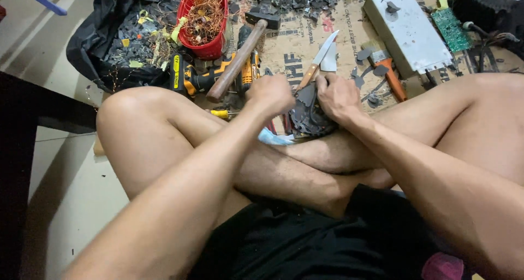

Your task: The person sits on the floor and uses a screwdriver to remove screws from a black circular electronic component, then uses a hammer to strike a cylindrical copper-wound part on a metal plate. The person handles the components and tools directly, placing removed parts aside.

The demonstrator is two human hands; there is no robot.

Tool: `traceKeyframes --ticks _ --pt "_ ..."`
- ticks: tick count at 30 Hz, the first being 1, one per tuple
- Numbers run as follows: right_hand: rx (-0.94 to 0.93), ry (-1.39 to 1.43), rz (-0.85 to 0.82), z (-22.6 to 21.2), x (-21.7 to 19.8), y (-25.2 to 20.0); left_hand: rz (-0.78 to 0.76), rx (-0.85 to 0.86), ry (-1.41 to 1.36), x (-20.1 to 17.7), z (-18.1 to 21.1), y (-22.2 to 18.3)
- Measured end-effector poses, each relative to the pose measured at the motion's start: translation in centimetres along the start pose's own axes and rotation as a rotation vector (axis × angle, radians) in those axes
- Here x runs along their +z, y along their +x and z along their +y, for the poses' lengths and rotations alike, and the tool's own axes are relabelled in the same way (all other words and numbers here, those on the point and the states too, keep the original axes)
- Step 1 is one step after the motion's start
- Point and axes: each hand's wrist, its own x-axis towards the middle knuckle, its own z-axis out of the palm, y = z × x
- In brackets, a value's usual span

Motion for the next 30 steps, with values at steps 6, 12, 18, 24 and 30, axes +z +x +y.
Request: traceKeyframes --ticks 6,12,18,24,30 --pt "-0.045 0.022 -0.05 -0.7 -1.7 -0.4 -0.062 0.054 -0.159 0.1 -3.6 0.9" --pt "-0.12 0.005 -0.041 -0.5 -1.7 0.3 -0.12 -0.014 -0.333 -0.6 -4.7 -0.3" --pt "-0.125 0.025 -0.057 0.0 -1.5 1.2 -0.253 -0.104 -0.597 1.2 -6.5 2.1" --pt "-0.136 0.066 -0.074 -1.3 -2.6 -0.4 -0.288 -0.141 -0.747 0.4 -7.0 0.9" --pt "-0.139 0.071 -0.102 -0.9 -2.6 0.3 -0.347 -0.177 -0.85 -0.2 -7.0 0.2"
